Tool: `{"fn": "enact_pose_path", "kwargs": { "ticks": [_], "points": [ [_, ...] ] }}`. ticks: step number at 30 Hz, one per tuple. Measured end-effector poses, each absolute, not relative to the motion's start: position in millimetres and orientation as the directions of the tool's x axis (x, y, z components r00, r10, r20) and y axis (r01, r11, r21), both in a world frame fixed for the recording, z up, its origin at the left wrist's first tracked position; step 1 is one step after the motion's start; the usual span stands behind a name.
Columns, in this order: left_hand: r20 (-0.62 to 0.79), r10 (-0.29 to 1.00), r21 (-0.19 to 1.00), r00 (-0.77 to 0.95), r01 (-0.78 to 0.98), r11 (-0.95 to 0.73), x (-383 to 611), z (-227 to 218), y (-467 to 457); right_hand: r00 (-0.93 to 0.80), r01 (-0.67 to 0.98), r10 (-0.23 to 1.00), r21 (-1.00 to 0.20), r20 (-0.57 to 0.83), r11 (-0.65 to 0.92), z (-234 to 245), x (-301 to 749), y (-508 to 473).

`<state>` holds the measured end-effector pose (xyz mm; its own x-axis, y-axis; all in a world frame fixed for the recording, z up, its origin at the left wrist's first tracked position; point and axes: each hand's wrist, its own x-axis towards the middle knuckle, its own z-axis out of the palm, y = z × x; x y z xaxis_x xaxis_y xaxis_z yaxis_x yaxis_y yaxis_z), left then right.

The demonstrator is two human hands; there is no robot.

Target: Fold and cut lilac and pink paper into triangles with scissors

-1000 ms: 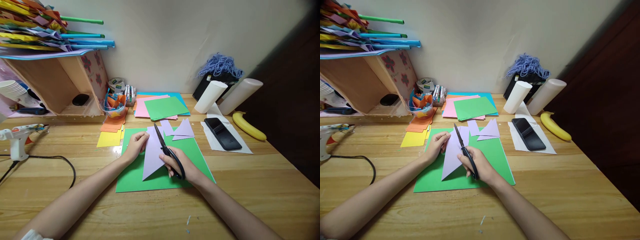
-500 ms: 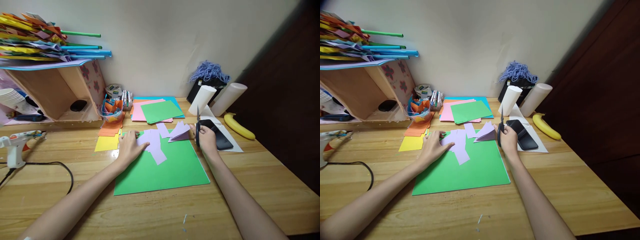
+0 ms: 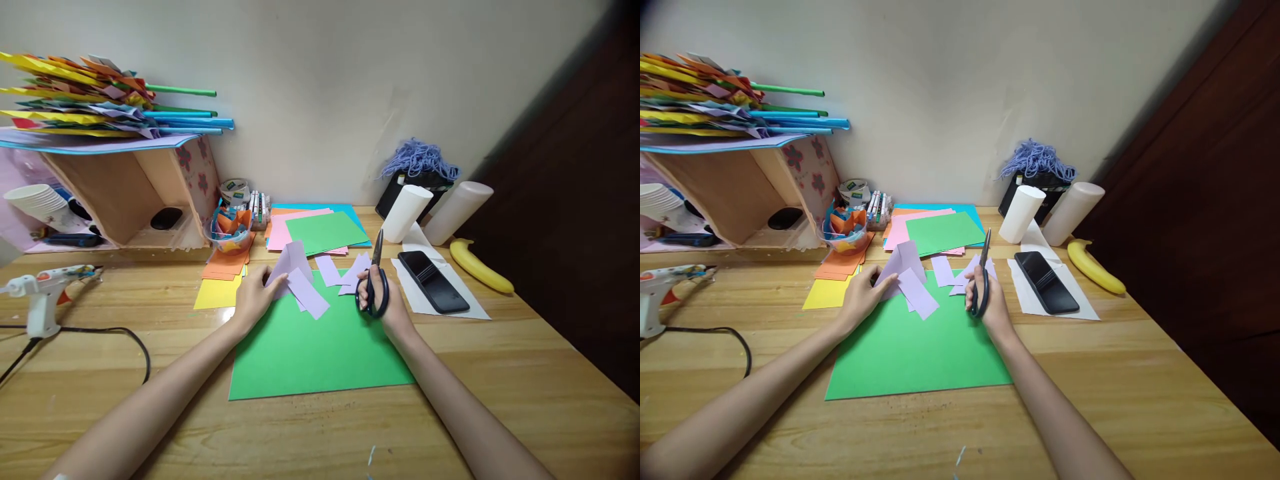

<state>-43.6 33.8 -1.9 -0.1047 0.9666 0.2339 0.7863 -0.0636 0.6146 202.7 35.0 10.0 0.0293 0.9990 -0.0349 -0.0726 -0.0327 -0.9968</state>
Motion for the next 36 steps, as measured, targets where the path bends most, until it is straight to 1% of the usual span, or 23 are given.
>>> {"fn": "enact_pose_path", "kwargs": {
  "ticks": [3, 5, 7, 9, 12, 15, 18, 21, 30, 36],
  "points": [
    [0.3, 0.935, 0.669, -0.192, 0.741, -0.063, -46, 1, 35, -0.078, -0.117, 0.995, -0.99, -0.07, -0.079, 10, 193, 29],
    [0.362, 0.888, 0.702, -0.283, 0.71, -0.061, -47, 4, 34, -0.188, -0.155, 0.978, -0.981, -0.089, -0.119, 10, 190, 26],
    [0.404, 0.828, 0.761, -0.389, 0.645, -0.068, -47, 6, 33, -0.325, -0.158, 0.937, -0.97, -0.127, -0.187, 8, 189, 23],
    [0.409, 0.795, 0.824, -0.449, 0.556, -0.11, -47, 8, 31, -0.455, -0.119, 0.877, -0.965, -0.157, -0.235, 5, 189, 19],
    [0.353, 0.847, 0.891, -0.398, 0.419, -0.174, -43, 8, 28, -0.616, -0.026, 0.77, -0.972, -0.168, -0.233, 7, 190, 12],
    [0.244, 0.926, 0.941, -0.288, 0.301, -0.154, -38, 6, 26, -0.72, 0.063, 0.67, -0.979, -0.181, -0.196, 15, 192, 4],
    [0.151, 0.963, 0.965, -0.224, 0.243, -0.095, -35, 5, 25, -0.761, 0.122, 0.612, -0.974, -0.214, -0.188, 22, 196, -1],
    [0.12, 0.972, 0.968, -0.203, 0.242, -0.069, -33, 4, 24, -0.771, 0.165, 0.582, -0.963, -0.26, -0.211, 23, 199, -4],
    [0.135, 0.982, 0.932, -0.134, 0.355, -0.08, -22, 3, 13, -0.762, 0.208, 0.58, -0.958, -0.287, -0.199, 27, 197, -6],
    [0.17, 0.968, 0.91, -0.183, 0.405, -0.083, -20, 4, 13, -0.757, 0.234, 0.58, -0.953, -0.302, -0.191, 33, 196, -6]
  ]
}}
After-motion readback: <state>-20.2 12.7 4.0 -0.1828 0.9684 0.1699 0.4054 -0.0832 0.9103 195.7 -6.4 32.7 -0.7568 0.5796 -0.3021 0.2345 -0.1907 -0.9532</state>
